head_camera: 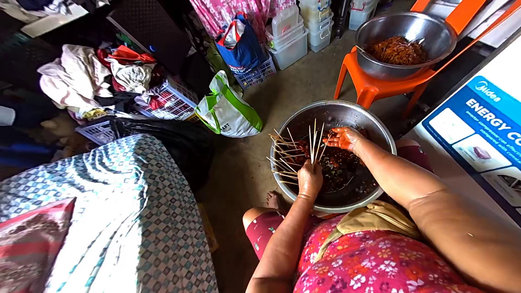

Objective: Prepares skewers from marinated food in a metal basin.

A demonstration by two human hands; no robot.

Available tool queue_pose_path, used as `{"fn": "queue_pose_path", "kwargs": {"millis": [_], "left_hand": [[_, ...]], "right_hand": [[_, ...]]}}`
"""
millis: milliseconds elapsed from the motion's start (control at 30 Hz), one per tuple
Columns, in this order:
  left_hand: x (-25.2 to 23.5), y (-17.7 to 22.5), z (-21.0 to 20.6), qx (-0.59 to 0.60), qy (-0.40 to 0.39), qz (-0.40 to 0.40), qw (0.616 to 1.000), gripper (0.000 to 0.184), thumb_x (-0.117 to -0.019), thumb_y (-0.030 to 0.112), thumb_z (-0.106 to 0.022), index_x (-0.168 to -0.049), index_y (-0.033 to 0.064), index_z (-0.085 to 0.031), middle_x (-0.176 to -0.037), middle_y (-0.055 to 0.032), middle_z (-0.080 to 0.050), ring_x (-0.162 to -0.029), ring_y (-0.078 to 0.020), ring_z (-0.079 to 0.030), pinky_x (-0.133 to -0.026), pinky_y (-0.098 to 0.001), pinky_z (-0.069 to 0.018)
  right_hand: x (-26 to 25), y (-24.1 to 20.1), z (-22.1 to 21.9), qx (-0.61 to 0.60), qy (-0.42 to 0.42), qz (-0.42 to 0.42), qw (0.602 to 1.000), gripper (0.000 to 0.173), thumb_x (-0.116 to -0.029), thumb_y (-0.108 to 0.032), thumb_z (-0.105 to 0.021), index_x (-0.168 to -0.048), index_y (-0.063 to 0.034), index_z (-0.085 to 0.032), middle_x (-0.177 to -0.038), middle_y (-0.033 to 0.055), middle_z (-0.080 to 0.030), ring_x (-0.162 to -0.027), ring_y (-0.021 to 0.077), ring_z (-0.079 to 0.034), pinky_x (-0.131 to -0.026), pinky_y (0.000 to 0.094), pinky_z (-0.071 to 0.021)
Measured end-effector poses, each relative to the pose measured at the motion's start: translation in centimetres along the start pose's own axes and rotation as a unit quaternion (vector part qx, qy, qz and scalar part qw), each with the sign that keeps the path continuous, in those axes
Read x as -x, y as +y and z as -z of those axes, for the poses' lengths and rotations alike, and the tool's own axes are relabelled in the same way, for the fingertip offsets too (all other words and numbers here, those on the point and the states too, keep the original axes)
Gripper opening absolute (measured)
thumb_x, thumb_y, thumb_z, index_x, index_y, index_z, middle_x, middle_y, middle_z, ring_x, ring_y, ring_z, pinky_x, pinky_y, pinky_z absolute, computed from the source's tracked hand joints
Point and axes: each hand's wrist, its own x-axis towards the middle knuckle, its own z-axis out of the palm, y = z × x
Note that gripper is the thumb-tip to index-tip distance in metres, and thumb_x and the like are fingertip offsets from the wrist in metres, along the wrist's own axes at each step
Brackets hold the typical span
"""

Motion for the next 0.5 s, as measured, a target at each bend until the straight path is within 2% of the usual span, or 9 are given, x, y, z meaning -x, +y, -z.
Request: {"fn": "queue_pose_path", "kwargs": {"millis": [33, 233, 333, 500], "left_hand": [[-0.03, 0.02, 0.03, 0.0, -0.004, 0.003, 1.0, 0.027, -0.1042, 0.019, -0.052, -0.113, -0.0018, -0.067, -0.088, -0.0141, -0.068, -0.082, -0.0247, -0.067, -0.081, -0.0442, -0.0545], [-0.05, 0.15, 0.11, -0.013, -0.013, 0.011, 1.0, 0.027, -0.1044, 0.018, -0.051, -0.113, -0.002, -0.067, -0.089, -0.0147, -0.068, -0.084, -0.0254, -0.068, -0.081, -0.0447, -0.0545], [-0.07, 0.25, 0.13, -0.023, -0.017, 0.009, 1.0, 0.026, -0.1038, 0.017, -0.051, -0.114, -0.0016, -0.066, -0.09, -0.0151, -0.068, -0.086, -0.0259, -0.068, -0.082, -0.0448, -0.054], [0.09, 0.57, 0.34, -0.049, -0.031, 0.009, 0.998, 0.028, -0.1029, 0.015, -0.051, -0.12, -0.0024, -0.066, -0.098, -0.0181, -0.071, -0.094, -0.0289, -0.07, -0.088, -0.0469, -0.0538]], "right_hand": [[0.04, -0.03, 0.02, -0.004, -0.001, 0.004, 1.0, 0.029, -0.1105, -0.019, -0.04, -0.131, -0.0002, -0.046, -0.104, 0.0153, -0.06, -0.085, 0.0249, -0.068, -0.08, 0.04, -0.0605], [-0.23, 0.17, 0.12, 0.004, 0.014, 0.045, 0.999, 0.024, -0.1069, -0.004, -0.046, -0.13, 0.0038, -0.047, -0.102, 0.0162, -0.061, -0.08, 0.0243, -0.07, -0.078, 0.0397, -0.0623], [-0.11, 0.14, 0.02, 0.008, 0.013, 0.06, 0.998, 0.02, -0.1051, -0.002, -0.049, -0.125, 0.0036, -0.05, -0.096, 0.0139, -0.061, -0.076, 0.0228, -0.069, -0.075, 0.0387, -0.0629], [0.25, 0.22, -0.14, 0.048, 0.002, 0.079, 0.996, 0.02, -0.1047, 0.001, -0.048, -0.124, 0.0039, -0.053, -0.093, 0.0125, -0.062, -0.074, 0.0213, -0.069, -0.074, 0.0381, -0.0626]]}}
